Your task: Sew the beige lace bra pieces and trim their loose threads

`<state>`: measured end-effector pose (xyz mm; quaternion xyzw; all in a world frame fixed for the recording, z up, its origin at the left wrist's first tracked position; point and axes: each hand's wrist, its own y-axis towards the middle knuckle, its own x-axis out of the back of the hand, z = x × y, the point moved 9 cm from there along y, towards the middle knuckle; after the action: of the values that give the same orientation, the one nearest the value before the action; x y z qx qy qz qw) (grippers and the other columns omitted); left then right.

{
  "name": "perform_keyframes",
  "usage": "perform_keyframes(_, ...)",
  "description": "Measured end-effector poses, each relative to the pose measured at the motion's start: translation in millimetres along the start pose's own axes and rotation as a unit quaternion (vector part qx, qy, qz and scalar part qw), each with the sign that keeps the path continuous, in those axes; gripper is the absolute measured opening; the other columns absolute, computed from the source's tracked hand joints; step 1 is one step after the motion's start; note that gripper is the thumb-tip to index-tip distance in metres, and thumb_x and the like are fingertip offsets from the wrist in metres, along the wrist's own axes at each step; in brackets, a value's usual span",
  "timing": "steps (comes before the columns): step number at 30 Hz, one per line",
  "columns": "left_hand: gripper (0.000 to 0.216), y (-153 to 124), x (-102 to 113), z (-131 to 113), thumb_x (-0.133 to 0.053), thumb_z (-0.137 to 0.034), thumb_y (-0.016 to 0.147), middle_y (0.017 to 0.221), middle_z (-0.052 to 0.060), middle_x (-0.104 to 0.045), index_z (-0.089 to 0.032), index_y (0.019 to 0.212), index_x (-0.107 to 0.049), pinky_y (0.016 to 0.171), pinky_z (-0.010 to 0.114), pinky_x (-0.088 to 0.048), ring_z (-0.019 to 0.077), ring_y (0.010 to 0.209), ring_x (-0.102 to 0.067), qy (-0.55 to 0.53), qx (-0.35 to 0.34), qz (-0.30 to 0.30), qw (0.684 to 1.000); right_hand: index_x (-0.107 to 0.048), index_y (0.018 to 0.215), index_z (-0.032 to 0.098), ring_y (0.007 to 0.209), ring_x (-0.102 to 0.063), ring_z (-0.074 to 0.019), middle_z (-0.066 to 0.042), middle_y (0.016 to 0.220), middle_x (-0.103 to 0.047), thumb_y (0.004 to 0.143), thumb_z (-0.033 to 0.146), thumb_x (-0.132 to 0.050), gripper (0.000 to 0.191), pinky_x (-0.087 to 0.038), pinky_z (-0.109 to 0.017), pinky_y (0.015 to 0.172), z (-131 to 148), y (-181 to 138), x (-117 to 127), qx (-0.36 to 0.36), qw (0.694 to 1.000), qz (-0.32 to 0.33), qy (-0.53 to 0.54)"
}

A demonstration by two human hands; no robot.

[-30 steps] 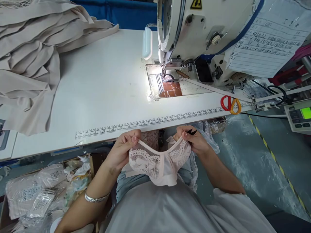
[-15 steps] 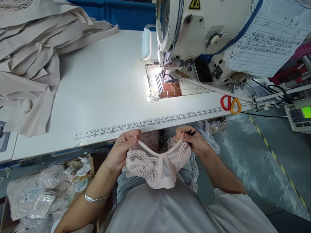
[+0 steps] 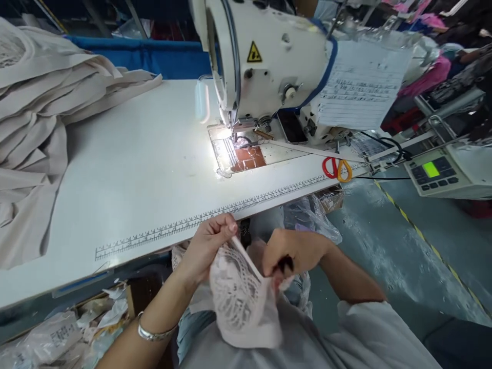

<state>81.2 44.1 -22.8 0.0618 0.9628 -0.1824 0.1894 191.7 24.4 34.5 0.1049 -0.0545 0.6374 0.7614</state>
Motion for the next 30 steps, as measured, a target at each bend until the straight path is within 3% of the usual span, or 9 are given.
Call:
perform_keyframes(2, 0.021, -5, 6, -32, -0.08, -0.036, 0.076, 0.074, 0.003, -0.067, -0.019, 0.084, -0.069, 0.06, 0.025, -0.049, 0.0171, 0.067, -0.061, 0.147, -0.132, -0.07, 0.978, -0.063, 0.075, 0.015, 0.06, -0.056, -0.0117, -0.005, 0.067, -0.064, 0.094, 0.05, -0.056, 0.04, -0.045, -0.021, 0.059, 10, -10, 4, 0.015, 0.998, -0.01, 0.066)
perform_keyframes(4, 0.016, -25, 2, -65, -0.077, -0.024, 0.08, 0.094, 0.006, -0.072, -0.024, 0.095, -0.073, 0.077, 0.03, -0.051, 0.0223, 0.09, -0.064, 0.269, -0.273, -0.115, 0.917, -0.061, 0.072, 0.016, 0.052, -0.048, -0.0091, -0.002, 0.061, -0.057, 0.094, 0.051, -0.057, 0.041, -0.04, -0.021, 0.051, 12, -21, 17, 0.0, 0.992, -0.085, 0.096)
perform_keyframes(7, 0.015, -53, -22, -72, -0.066, -0.015, 0.087, 0.086, 0.004, -0.072, -0.027, 0.095, -0.073, 0.075, 0.029, -0.051, 0.0208, 0.083, -0.065, 0.37, -0.357, -0.053, 0.856, -0.062, 0.072, 0.016, 0.048, -0.039, -0.0066, 0.002, 0.059, -0.051, 0.092, 0.043, -0.064, 0.034, -0.033, -0.021, 0.047, 3, -34, 32, -0.053, 0.971, -0.222, 0.076)
perform_keyframes(9, 0.019, -61, -36, -57, -0.069, -0.018, 0.087, 0.088, 0.005, -0.074, -0.027, 0.103, -0.073, 0.073, 0.029, -0.053, 0.0222, 0.081, -0.068, 0.416, -0.353, 0.006, 0.838, -0.065, 0.075, 0.016, 0.05, -0.04, -0.0069, 0.002, 0.061, -0.054, 0.092, 0.04, -0.065, 0.029, -0.032, -0.021, 0.048, -9, -34, 28, -0.089, 0.957, -0.27, 0.056)
perform_keyframes(12, 0.022, -57, -39, -33, -0.07, -0.022, 0.086, 0.094, 0.008, -0.075, -0.026, 0.108, -0.073, 0.075, 0.032, -0.055, 0.0254, 0.086, -0.07, 0.457, -0.323, 0.011, 0.829, -0.069, 0.077, 0.015, 0.049, -0.039, -0.007, 0.003, 0.059, -0.055, 0.091, 0.04, -0.065, 0.028, -0.03, -0.021, 0.046, -27, -26, 18, -0.12, 0.941, -0.315, 0.035)
perform_keyframes(21, 0.003, -29, -8, -10, -0.071, -0.022, 0.079, 0.075, 0.002, -0.069, -0.023, 0.078, -0.069, 0.061, 0.027, -0.046, 0.0207, 0.068, -0.063, 0.375, -0.176, -0.017, 0.91, -0.067, 0.09, 0.018, 0.064, -0.059, -0.0119, -0.002, 0.076, -0.07, 0.091, 0.018, -0.053, 0.014, -0.044, -0.022, 0.062, -31, -16, -1, -0.068, 0.927, -0.322, -0.182)
perform_keyframes(24, 0.009, -33, 4, -11, -0.07, -0.021, 0.079, 0.067, -0.001, -0.063, -0.023, 0.072, -0.065, 0.058, 0.025, -0.039, 0.0174, 0.06, -0.054, 0.365, -0.182, -0.083, 0.909, -0.068, 0.094, 0.019, 0.065, -0.057, -0.0139, -0.004, 0.078, -0.066, 0.095, 0.023, -0.053, 0.015, -0.043, -0.025, 0.063, -28, -22, 0, -0.085, 0.859, -0.361, -0.354)
perform_keyframes(27, 0.01, -37, 4, -14, -0.069, -0.02, 0.079, 0.066, -0.001, -0.06, -0.023, 0.071, -0.064, 0.057, 0.025, -0.036, 0.0171, 0.059, -0.05, 0.375, -0.197, -0.106, 0.899, -0.069, 0.088, 0.02, 0.076, -0.058, -0.0171, -0.01, 0.101, -0.068, 0.096, 0.025, -0.055, 0.018, -0.043, -0.027, 0.063, -25, -27, 1, -0.092, 0.782, -0.398, -0.471)
perform_keyframes(30, 0.009, -38, -3, -17, -0.069, -0.021, 0.08, 0.067, 0.0, -0.06, -0.023, 0.071, -0.065, 0.057, 0.026, -0.036, 0.0179, 0.061, -0.052, 0.383, -0.203, -0.078, 0.898, -0.068, 0.082, 0.019, 0.088, -0.059, -0.0194, -0.01, 0.118, -0.068, 0.094, 0.016, -0.054, 0.019, -0.045, -0.028, 0.065, -26, -21, -1, -0.062, 0.803, -0.348, -0.48)
